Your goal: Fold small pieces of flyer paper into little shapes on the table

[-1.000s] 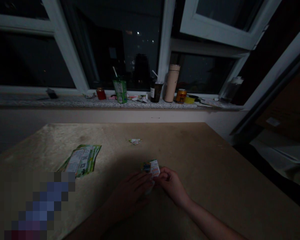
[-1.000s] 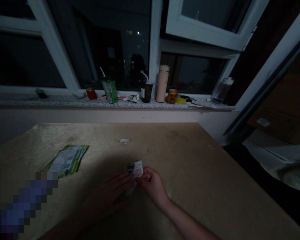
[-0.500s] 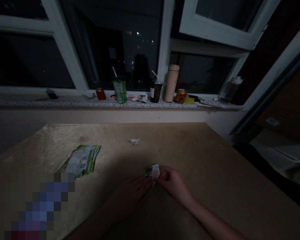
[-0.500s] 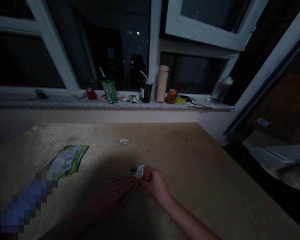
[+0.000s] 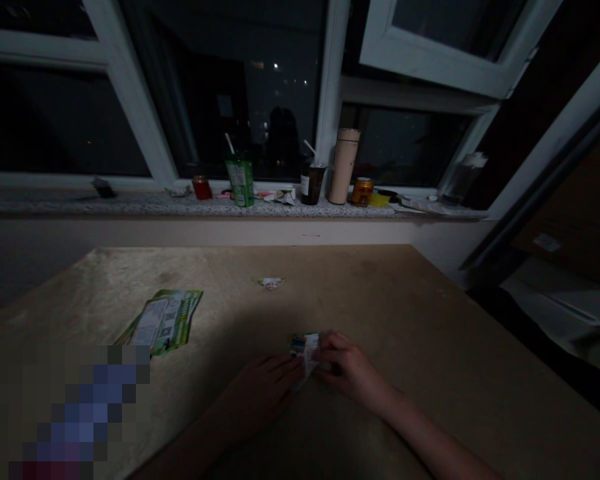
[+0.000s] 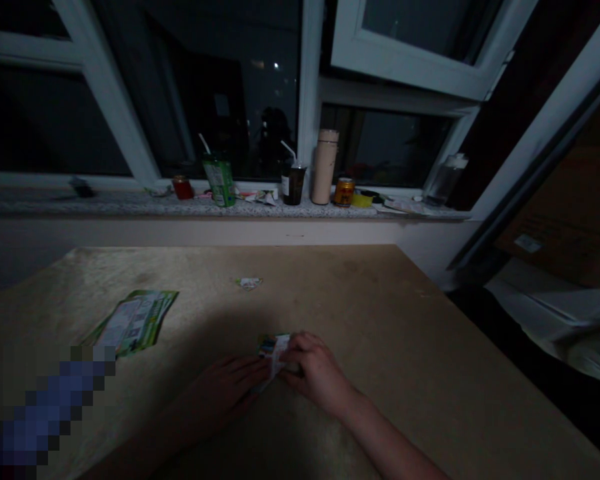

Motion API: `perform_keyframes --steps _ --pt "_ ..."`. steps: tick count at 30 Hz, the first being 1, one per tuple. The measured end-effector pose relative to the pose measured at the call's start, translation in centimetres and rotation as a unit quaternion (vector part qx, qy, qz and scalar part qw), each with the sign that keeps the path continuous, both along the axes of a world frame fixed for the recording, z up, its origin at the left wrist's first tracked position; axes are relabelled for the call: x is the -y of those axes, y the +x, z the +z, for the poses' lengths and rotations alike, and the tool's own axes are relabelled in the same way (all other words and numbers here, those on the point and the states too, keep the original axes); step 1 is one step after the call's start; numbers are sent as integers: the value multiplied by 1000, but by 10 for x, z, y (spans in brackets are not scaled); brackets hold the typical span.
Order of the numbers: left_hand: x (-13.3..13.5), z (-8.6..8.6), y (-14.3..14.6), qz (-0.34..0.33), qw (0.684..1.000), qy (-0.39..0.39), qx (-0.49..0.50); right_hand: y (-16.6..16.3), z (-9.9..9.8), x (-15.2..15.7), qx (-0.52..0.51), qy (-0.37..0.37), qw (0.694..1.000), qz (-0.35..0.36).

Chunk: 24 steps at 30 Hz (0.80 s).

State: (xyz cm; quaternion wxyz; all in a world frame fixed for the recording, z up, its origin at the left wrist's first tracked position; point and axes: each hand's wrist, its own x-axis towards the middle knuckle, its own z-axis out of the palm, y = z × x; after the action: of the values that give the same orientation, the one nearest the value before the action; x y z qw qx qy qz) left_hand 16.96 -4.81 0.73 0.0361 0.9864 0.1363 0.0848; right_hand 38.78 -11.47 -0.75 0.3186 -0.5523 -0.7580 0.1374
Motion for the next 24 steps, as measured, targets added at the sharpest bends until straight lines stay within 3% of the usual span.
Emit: perform_keyframes --steps 8,14,19,24 --pt "-2 -9 -2 -24 999 16 24 0 10 6 107 17 994 24" --pt "-3 -15 -3 -9 999 -10 48 -1 -2 0 83 40 996 19" --pt "-3 -7 -3 59 990 -107 67 -2 -8 -8 21 57 998 -18" --pt "-3 0 -8 60 981 -172 69 -7 -3 -7 1 21 999 -48"
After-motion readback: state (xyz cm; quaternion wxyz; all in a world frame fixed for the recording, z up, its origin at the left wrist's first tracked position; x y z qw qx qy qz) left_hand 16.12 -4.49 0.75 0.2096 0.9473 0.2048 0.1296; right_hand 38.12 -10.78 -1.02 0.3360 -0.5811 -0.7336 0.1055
